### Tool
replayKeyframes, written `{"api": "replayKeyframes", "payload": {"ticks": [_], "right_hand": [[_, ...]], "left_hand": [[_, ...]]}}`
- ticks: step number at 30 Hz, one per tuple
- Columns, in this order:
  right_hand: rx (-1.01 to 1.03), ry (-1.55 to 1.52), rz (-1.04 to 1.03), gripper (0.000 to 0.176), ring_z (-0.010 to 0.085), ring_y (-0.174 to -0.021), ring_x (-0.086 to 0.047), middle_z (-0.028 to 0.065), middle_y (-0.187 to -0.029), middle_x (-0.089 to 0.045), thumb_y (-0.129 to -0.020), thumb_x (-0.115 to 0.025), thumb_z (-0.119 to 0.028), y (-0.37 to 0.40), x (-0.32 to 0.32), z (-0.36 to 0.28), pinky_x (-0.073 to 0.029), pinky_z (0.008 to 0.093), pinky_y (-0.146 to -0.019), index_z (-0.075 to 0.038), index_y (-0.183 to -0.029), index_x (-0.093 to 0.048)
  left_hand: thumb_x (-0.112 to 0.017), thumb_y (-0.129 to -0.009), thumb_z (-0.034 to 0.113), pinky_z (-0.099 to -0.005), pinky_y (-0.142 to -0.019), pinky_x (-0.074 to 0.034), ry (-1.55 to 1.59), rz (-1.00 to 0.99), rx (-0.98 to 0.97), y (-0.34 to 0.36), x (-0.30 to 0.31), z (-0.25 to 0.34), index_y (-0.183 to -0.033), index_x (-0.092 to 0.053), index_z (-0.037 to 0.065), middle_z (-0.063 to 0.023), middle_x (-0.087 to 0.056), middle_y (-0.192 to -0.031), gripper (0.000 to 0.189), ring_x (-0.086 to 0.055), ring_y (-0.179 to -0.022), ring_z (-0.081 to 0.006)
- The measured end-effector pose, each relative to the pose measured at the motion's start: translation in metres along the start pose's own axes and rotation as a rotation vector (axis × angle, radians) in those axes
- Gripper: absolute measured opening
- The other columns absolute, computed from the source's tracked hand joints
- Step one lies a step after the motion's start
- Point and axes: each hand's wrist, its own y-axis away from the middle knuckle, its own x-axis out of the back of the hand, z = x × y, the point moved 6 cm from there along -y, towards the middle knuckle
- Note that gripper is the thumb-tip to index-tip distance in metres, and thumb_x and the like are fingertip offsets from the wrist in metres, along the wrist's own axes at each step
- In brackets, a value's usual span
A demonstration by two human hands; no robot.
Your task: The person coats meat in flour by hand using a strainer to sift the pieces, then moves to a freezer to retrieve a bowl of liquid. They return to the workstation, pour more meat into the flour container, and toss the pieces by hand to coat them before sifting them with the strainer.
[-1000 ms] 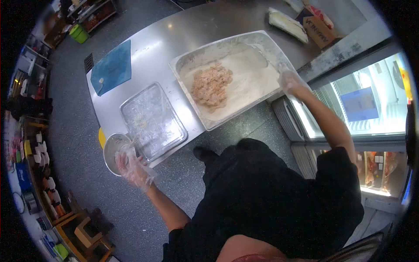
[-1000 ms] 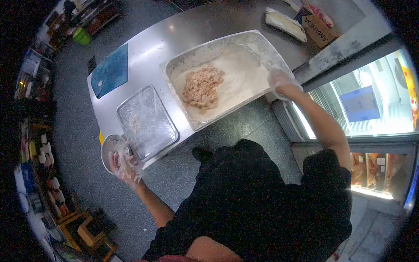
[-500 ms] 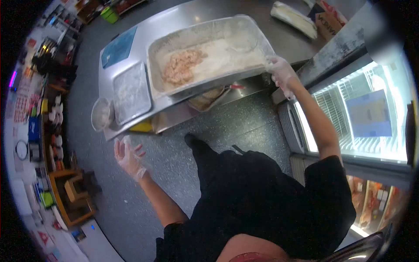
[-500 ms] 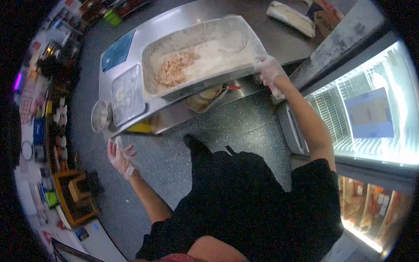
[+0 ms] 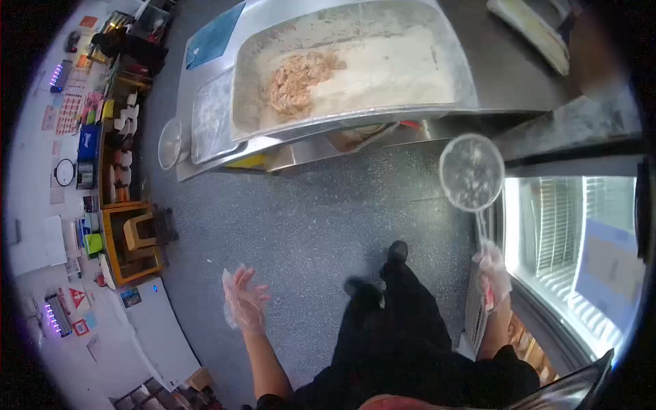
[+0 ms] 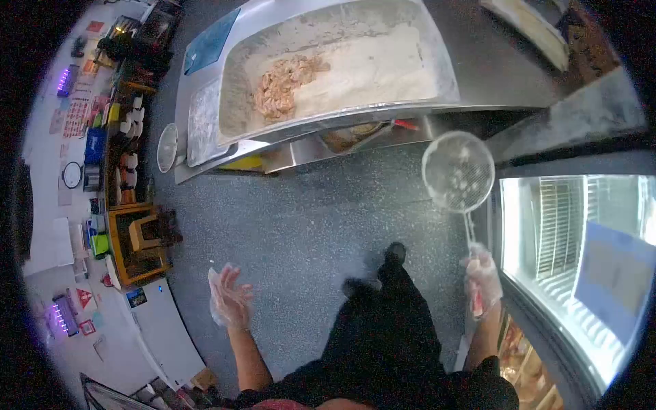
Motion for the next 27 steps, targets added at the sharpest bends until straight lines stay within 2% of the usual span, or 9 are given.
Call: {"api": "replayKeyframes", "payload": {"ticks": [6, 8, 9, 14, 20, 21, 23, 24, 27], "right_hand": [[-0.193, 0.237, -0.068, 0.042, 0.0019, -0.051, -0.045, -0.0025, -0.075, -0.054, -0.079, -0.066, -0.014, -0.204, -0.089, 0.139, -0.033, 0.0173, -0.039, -0.008, -0.119, -0.056], [0.021, 0.202, -0.254, 0.035, 0.0042, -0.055, -0.044, -0.0038, -0.073, -0.052, -0.083, -0.064, -0.016, -0.304, -0.145, 0.181, -0.034, 0.0216, -0.045, -0.009, -0.116, -0.057], [-0.201, 0.162, -0.33, 0.033, 0.006, -0.059, -0.045, -0.0045, -0.073, -0.052, -0.081, -0.067, -0.019, -0.335, -0.178, 0.187, -0.035, 0.0255, -0.047, -0.011, -0.111, -0.058], [-0.171, -0.15, -0.442, 0.011, 0.0105, -0.056, -0.047, -0.0032, -0.068, -0.049, -0.087, -0.061, -0.019, -0.478, -0.284, 0.243, -0.036, 0.0279, -0.045, -0.014, -0.097, -0.059], [0.004, -0.009, -0.305, 0.012, 0.0117, -0.053, -0.045, -0.0034, -0.06, -0.046, -0.087, -0.061, -0.026, -0.407, -0.285, 0.217, -0.036, 0.0304, -0.046, -0.014, -0.09, -0.06], [-0.056, 0.215, -0.216, 0.023, 0.0163, -0.07, -0.053, 0.0025, -0.077, -0.055, -0.088, -0.058, -0.031, -0.381, -0.282, 0.206, -0.041, 0.0331, -0.063, -0.011, -0.101, -0.061], [-0.159, 0.407, -0.197, 0.042, 0.0184, -0.09, -0.06, 0.0073, -0.097, -0.064, -0.086, -0.059, -0.043, -0.333, -0.264, 0.204, -0.047, 0.034, -0.082, -0.01, -0.113, -0.062], [0.138, 0.593, -0.253, 0.043, 0.0158, -0.09, -0.062, 0.0067, -0.096, -0.066, -0.083, -0.065, -0.041, -0.303, -0.257, 0.197, -0.049, 0.0339, -0.08, -0.008, -0.11, -0.063], [0.066, 0.482, -0.425, 0.04, 0.0129, -0.084, -0.064, 0.0068, -0.095, -0.069, -0.077, -0.074, -0.034, -0.113, -0.276, 0.119, -0.052, 0.0295, -0.077, -0.003, -0.102, -0.066]], "left_hand": [[-0.031, -0.085, 0.074, -0.0329, -0.05, -0.054, 0.031, -0.238, 0.251, -0.009, -0.018, -0.084, -0.125, -0.05, -0.002, -0.0183, -0.057, -0.115, 0.088, -0.065, -0.072, -0.0307], [-0.029, -0.086, 0.073, -0.0346, -0.05, -0.054, 0.08, -0.195, 0.258, 0.001, -0.007, -0.107, -0.122, -0.053, -0.001, -0.0188, -0.059, -0.113, 0.086, -0.064, -0.07, -0.0313], [-0.028, -0.087, 0.073, -0.0362, -0.05, -0.054, 0.137, -0.163, 0.267, 0.005, 0.0, -0.118, -0.119, -0.057, -0.001, -0.0194, -0.06, -0.11, 0.085, -0.064, -0.068, -0.0318], [-0.027, -0.087, 0.073, -0.0386, -0.052, -0.055, 0.1, 0.03, 0.374, 0.038, 0.054, -0.156, -0.119, -0.058, 0.001, -0.0202, -0.06, -0.113, 0.084, -0.064, -0.069, -0.0334], [-0.031, -0.081, 0.079, -0.0486, -0.065, -0.056, 0.209, 0.015, 0.539, 0.053, 0.051, -0.158, -0.125, -0.055, 0.005, -0.0212, -0.054, -0.124, 0.089, -0.064, -0.087, -0.0383], [-0.031, -0.081, 0.079, -0.0486, -0.065, -0.056, 0.226, -0.006, 0.519, 0.048, 0.035, -0.148, -0.125, -0.055, 0.005, -0.0212, -0.054, -0.124, 0.089, -0.064, -0.087, -0.0383], [-0.035, -0.078, 0.08, -0.0582, -0.086, -0.047, 0.451, -0.251, 0.407, 0.029, -0.029, -0.109, -0.143, -0.036, 0.018, -0.0191, -0.042, -0.138, 0.089, -0.05, -0.115, -0.0398], [-0.043, -0.078, 0.077, -0.0615, -0.094, -0.039, 0.518, -0.34, 0.341, 0.017, -0.053, -0.09, -0.146, -0.024, 0.026, -0.0173, -0.034, -0.143, 0.087, -0.04, -0.124, -0.0391], [-0.057, -0.076, 0.067, -0.0652, -0.102, -0.027, 0.62, -0.436, 0.232, 0.0, -0.103, -0.052, -0.148, -0.007, 0.037, -0.0133, -0.026, -0.149, 0.093, -0.028, -0.134, -0.0369]]}}
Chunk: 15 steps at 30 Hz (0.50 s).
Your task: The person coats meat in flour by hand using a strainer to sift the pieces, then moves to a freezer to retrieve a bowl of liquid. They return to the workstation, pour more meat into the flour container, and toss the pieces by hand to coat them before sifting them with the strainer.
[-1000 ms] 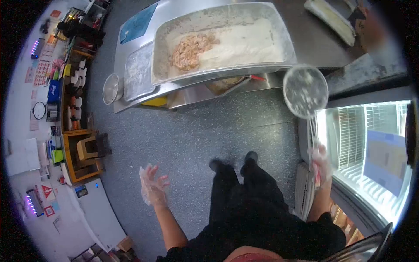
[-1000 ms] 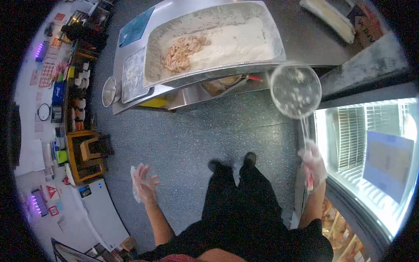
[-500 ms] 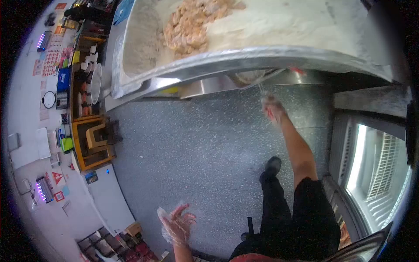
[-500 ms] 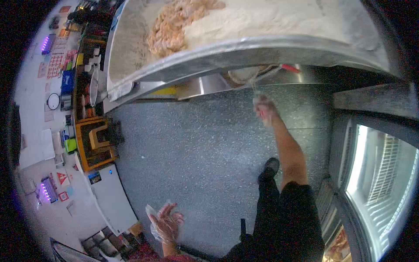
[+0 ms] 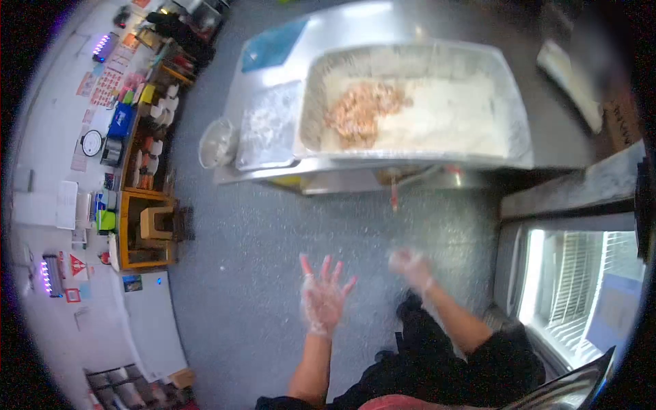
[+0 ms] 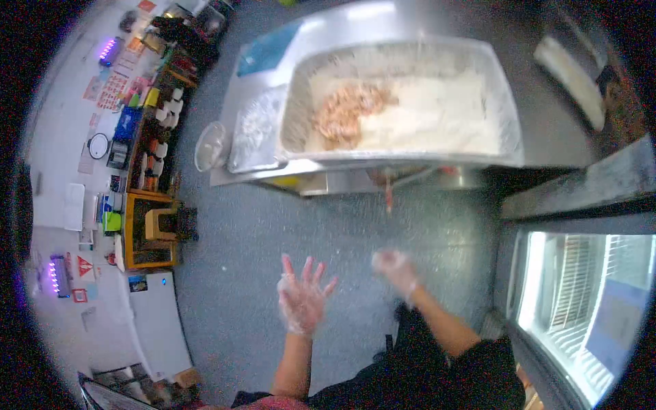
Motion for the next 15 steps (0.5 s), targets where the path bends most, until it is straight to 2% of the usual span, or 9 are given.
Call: {"api": "replayKeyframes", "payload": {"ticks": [1, 2, 4, 5, 7, 10, 11, 12, 15], "right_hand": [[0.123, 0.029, -0.084, 0.041, 0.0115, -0.086, -0.063, 0.0049, -0.096, -0.069, -0.075, -0.075, -0.03, 0.058, -0.018, -0.054, -0.051, 0.0292, -0.078, -0.004, -0.105, -0.066], [0.223, 0.235, -0.182, 0.046, 0.0162, -0.086, -0.065, 0.0062, -0.098, -0.069, -0.07, -0.079, -0.031, 0.098, -0.033, -0.097, -0.052, 0.0318, -0.079, -0.006, -0.107, -0.066], [0.912, 0.343, -0.169, 0.037, 0.0191, -0.082, -0.063, 0.0056, -0.094, -0.065, -0.067, -0.081, -0.016, 0.162, -0.071, -0.17, -0.053, 0.0331, -0.071, -0.008, -0.098, -0.065], [0.971, 0.364, -0.2, 0.037, 0.0191, -0.082, -0.063, 0.0056, -0.094, -0.065, -0.067, -0.081, -0.016, 0.17, -0.09, -0.184, -0.053, 0.0331, -0.071, -0.008, -0.098, -0.065], [1.36, 0.761, -0.111, 0.029, 0.0236, -0.081, -0.064, 0.007, -0.094, -0.065, -0.069, -0.076, -0.018, 0.201, -0.129, -0.211, -0.051, 0.0345, -0.071, -0.011, -0.095, -0.065], [1.511, 0.883, -0.277, 0.019, 0.0255, -0.081, -0.063, 0.0071, -0.093, -0.065, -0.077, -0.067, -0.021, 0.196, -0.184, -0.234, -0.05, 0.0376, -0.07, -0.012, -0.094, -0.065], [1.498, 0.804, -0.338, 0.016, 0.0287, -0.079, -0.062, 0.0068, -0.089, -0.064, -0.081, -0.058, -0.019, 0.192, -0.203, -0.236, -0.049, 0.0432, -0.07, -0.011, -0.093, -0.066], [1.5, 0.806, -0.33, 0.016, 0.0287, -0.079, -0.062, 0.0068, -0.089, -0.064, -0.081, -0.058, -0.019, 0.185, -0.226, -0.234, -0.049, 0.0432, -0.07, -0.011, -0.093, -0.066], [1.358, 0.746, -0.529, 0.017, 0.0313, -0.078, -0.063, 0.0127, -0.088, -0.065, -0.083, -0.059, -0.022, 0.169, -0.311, -0.227, -0.05, 0.042, -0.071, -0.009, -0.091, -0.065]], "left_hand": [[-0.065, -0.075, 0.061, -0.0658, -0.104, -0.025, -0.007, -0.011, -0.04, -0.013, -0.013, 0.004, -0.147, -0.003, 0.041, -0.011, -0.025, -0.149, 0.098, -0.025, -0.135, -0.0354], [-0.065, -0.075, 0.061, -0.0658, -0.104, -0.025, 0.019, -0.066, -0.1, -0.022, -0.023, 0.006, -0.147, -0.003, 0.041, -0.011, -0.025, -0.149, 0.098, -0.025, -0.135, -0.0354], [-0.061, -0.087, 0.038, -0.0622, -0.107, -0.022, 0.167, -0.312, -0.051, -0.021, -0.039, 0.008, -0.145, 0.009, 0.046, -0.0095, -0.013, -0.153, 0.091, -0.008, -0.142, -0.0331], [-0.061, -0.087, 0.038, -0.0622, -0.107, -0.022, 0.179, -0.334, -0.116, -0.018, -0.046, 0.022, -0.145, 0.009, 0.046, -0.0095, -0.013, -0.153, 0.091, -0.008, -0.142, -0.0331], [-0.056, -0.09, 0.03, -0.0639, -0.106, -0.022, 0.379, -0.342, -0.088, -0.012, -0.053, 0.044, -0.144, 0.006, 0.049, -0.0081, -0.011, -0.154, 0.085, -0.009, -0.142, -0.0317], [-0.047, -0.094, 0.032, -0.0656, -0.104, -0.023, 0.463, -0.506, -0.22, -0.007, -0.036, 0.106, -0.145, -0.001, 0.048, -0.0084, -0.011, -0.153, 0.071, -0.01, -0.141, -0.031], [-0.045, -0.093, 0.044, -0.0678, -0.101, -0.026, 0.449, -0.342, -0.203, -0.002, -0.028, 0.131, -0.146, -0.008, 0.046, -0.0079, -0.014, -0.152, 0.064, -0.013, -0.14, -0.0307], [-0.045, -0.093, 0.044, -0.0678, -0.101, -0.026, 0.447, -0.349, -0.2, 0.001, -0.018, 0.154, -0.146, -0.008, 0.046, -0.0079, -0.014, -0.152, 0.064, -0.013, -0.14, -0.0307], [-0.043, -0.089, 0.061, -0.069, -0.1, -0.028, 0.45, -0.309, -0.357, 0.004, 0.039, 0.223, -0.148, -0.013, 0.035, -0.0109, -0.031, -0.146, 0.071, -0.025, -0.135, -0.0343]]}}
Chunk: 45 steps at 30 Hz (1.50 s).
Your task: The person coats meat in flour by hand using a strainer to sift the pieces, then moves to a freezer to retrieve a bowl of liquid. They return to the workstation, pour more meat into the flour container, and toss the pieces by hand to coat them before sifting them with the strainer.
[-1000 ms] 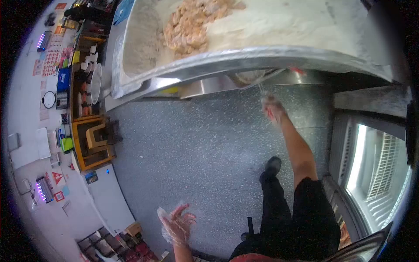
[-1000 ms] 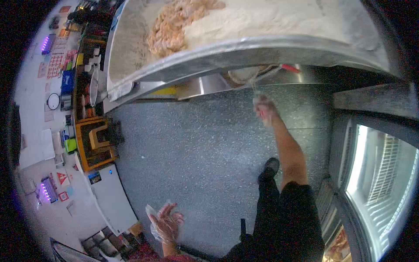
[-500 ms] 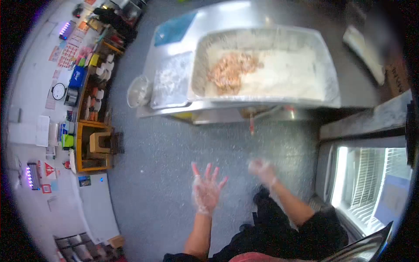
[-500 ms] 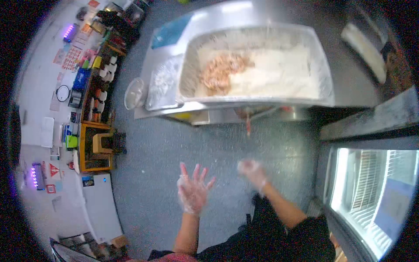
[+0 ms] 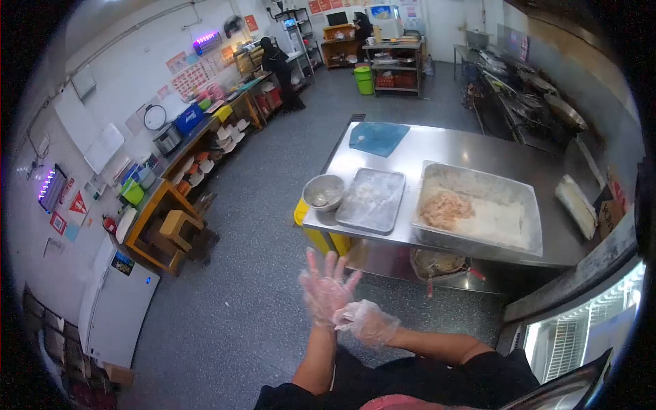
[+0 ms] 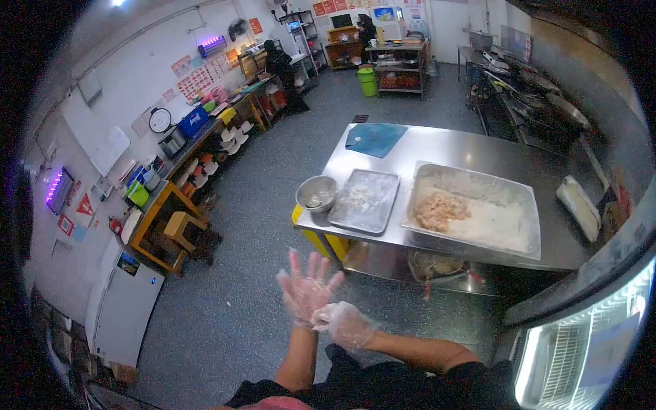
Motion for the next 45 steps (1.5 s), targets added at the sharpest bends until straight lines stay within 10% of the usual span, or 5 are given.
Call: {"api": "replayKeyframes", "payload": {"ticks": [9, 17, 33, 39, 45], "right_hand": [[-0.155, -0.529, -0.354, 0.034, 0.0246, -0.082, -0.064, 0.0148, -0.095, -0.068, -0.083, -0.067, -0.031, -0.227, -0.168, -0.002, -0.05, 0.0369, -0.08, -0.006, -0.105, -0.065], [-0.253, -1.421, -0.036, 0.096, 0.0271, -0.139, -0.017, 0.008, -0.156, 0.006, -0.089, -0.061, -0.033, -0.419, -0.266, 0.044, -0.029, 0.0367, -0.108, -0.02, -0.149, 0.012], [-0.467, -1.46, -0.454, 0.06, 0.0241, -0.144, -0.006, 0.0133, -0.155, -0.01, -0.101, -0.033, -0.033, -0.637, -0.841, -0.141, -0.005, 0.0392, -0.116, -0.005, -0.149, -0.01], [0.117, -1.255, -0.207, 0.067, 0.0296, -0.142, -0.016, 0.011, -0.154, -0.019, -0.094, -0.052, -0.036, -0.64, -0.738, -0.11, -0.014, 0.0432, -0.115, -0.016, -0.149, -0.019], [-0.846, -1.045, 0.059, 0.059, 0.0171, -0.098, -0.057, 0.0078, -0.12, -0.057, -0.088, -0.062, -0.027, -0.694, -0.615, 0.092, -0.049, 0.0315, -0.075, -0.014, -0.141, -0.041]], "left_hand": [[-0.045, -0.09, 0.061, -0.0537, -0.102, -0.032, -0.229, 0.29, -0.309, -0.022, 0.105, 0.294, -0.132, -0.047, 0.012, -0.0084, -0.052, -0.123, 0.064, -0.045, -0.119, -0.0289], [-0.07, -0.082, 0.022, -0.0361, -0.079, -0.05, -1.325, 0.294, -0.521, -0.041, 0.156, 0.393, -0.116, -0.055, 0.004, -0.0083, -0.055, -0.112, 0.041, -0.056, -0.098, -0.0239], [-0.069, -0.08, 0.01, -0.0301, -0.07, -0.051, -1.545, 1.153, -0.501, 0.115, 0.369, 0.729, -0.093, -0.066, -0.001, -0.0108, -0.068, -0.081, 0.018, -0.064, -0.074, -0.0174], [-0.068, -0.08, 0.005, -0.0277, -0.065, -0.049, -0.915, 1.031, -0.381, 0.14, 0.499, 0.759, -0.089, -0.066, 0.001, -0.0068, -0.065, -0.077, 0.01, -0.06, -0.069, -0.0142], [-0.064, -0.082, 0.004, -0.0282, -0.068, -0.05, -1.568, 0.604, -0.103, -0.104, 0.517, 0.886, -0.094, -0.066, 0.001, -0.0074, -0.067, -0.085, 0.013, -0.061, -0.075, -0.014]]}}
